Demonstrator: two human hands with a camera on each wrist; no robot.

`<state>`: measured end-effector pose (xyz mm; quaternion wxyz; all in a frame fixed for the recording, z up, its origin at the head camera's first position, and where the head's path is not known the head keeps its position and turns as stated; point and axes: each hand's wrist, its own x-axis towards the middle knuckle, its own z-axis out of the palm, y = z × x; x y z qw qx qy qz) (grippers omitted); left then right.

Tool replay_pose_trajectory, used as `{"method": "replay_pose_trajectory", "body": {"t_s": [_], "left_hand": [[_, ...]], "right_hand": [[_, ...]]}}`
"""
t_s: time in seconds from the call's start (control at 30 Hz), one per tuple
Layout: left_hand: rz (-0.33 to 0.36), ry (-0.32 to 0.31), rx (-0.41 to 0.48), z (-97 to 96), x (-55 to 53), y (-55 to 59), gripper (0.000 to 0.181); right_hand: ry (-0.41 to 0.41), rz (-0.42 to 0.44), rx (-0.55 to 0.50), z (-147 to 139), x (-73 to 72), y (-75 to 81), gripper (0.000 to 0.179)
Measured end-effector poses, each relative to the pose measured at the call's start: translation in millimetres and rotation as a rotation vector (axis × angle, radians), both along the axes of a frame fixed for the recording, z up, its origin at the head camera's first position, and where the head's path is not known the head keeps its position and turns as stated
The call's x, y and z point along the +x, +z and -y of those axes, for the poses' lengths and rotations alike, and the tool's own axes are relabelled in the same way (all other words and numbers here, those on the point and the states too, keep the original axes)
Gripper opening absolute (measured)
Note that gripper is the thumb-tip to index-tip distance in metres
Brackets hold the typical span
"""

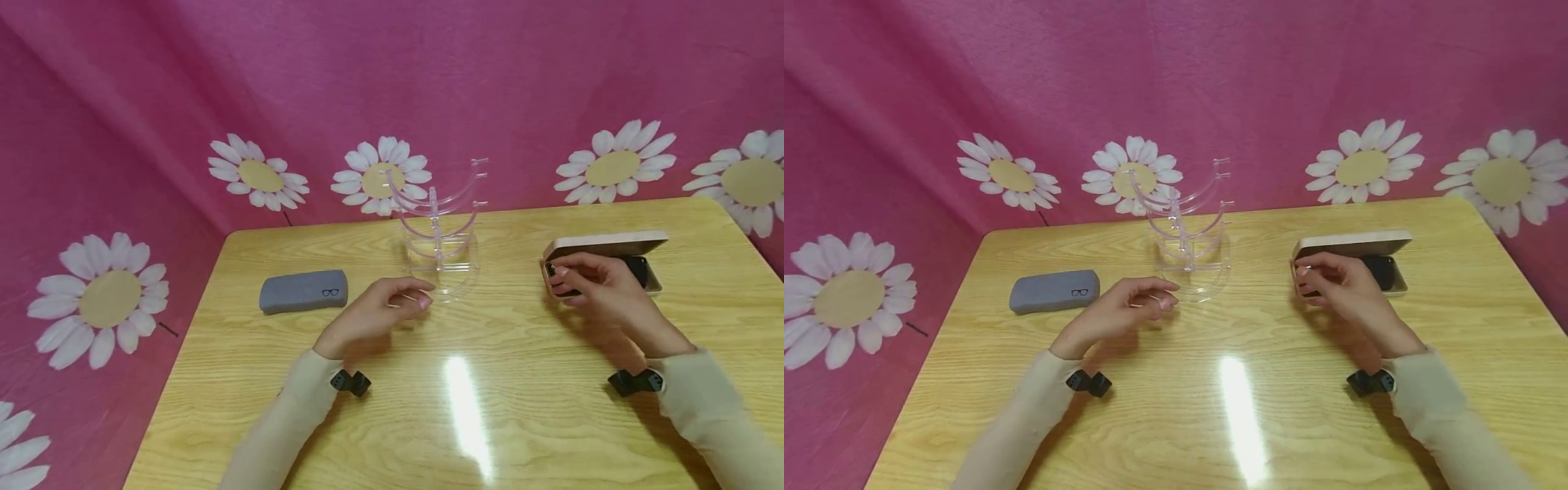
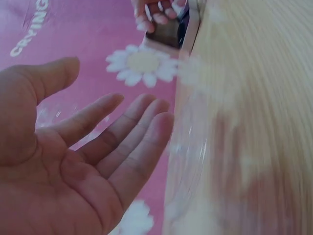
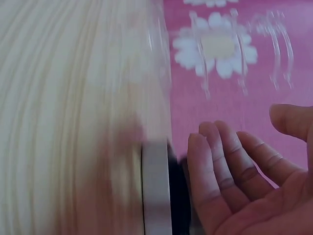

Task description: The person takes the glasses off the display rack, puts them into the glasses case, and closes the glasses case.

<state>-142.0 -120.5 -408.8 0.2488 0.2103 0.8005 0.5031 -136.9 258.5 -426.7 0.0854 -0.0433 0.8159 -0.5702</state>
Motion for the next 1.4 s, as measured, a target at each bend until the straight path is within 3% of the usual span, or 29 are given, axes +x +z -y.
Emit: {"method": "replay_pose_trajectory", "body": {"t_s": [0.13,0.4,0.63,0.87,0.97,1.13,1.4], "left_hand": [[0.063,-0.083,0.038,-23.3,-5.4,-5.4,0.046],[0.149,-0.096,0.142,-69.8,-18.2,-9.7,0.044],[0.219,-0.139,0.198,-108.9,-37.4,-10.9,0.048],[0.248,-0.082,0.191,-134.1,-56.5,-12.5,0.053],[0.281,-0.089,0.191,-145.6,-60.7,-17.2,0.055],[0.344,-0.086,0.162,-164.4,-62.3,-22.0,0.060],[0.395,-0.037,0.104,-180.5,-63.1,-20.8,0.068]], "right_hand": [[-0.041,-0.029,0.026,-24,-3.1,2.4,0.038],[-0.126,-0.025,0.079,-70,-7.9,12.7,0.036],[-0.230,0.001,0.069,-95,-12.6,15.5,0.038],[-0.354,0.059,0.034,-116,-13.0,18.3,0.036],[-0.391,0.085,0.035,-126,-13.8,15.0,0.037],[-0.362,0.142,0.018,-140,-19.0,0.8,0.031],[-0.171,0.267,0.011,-150,-32.3,-14.2,0.046]]}}
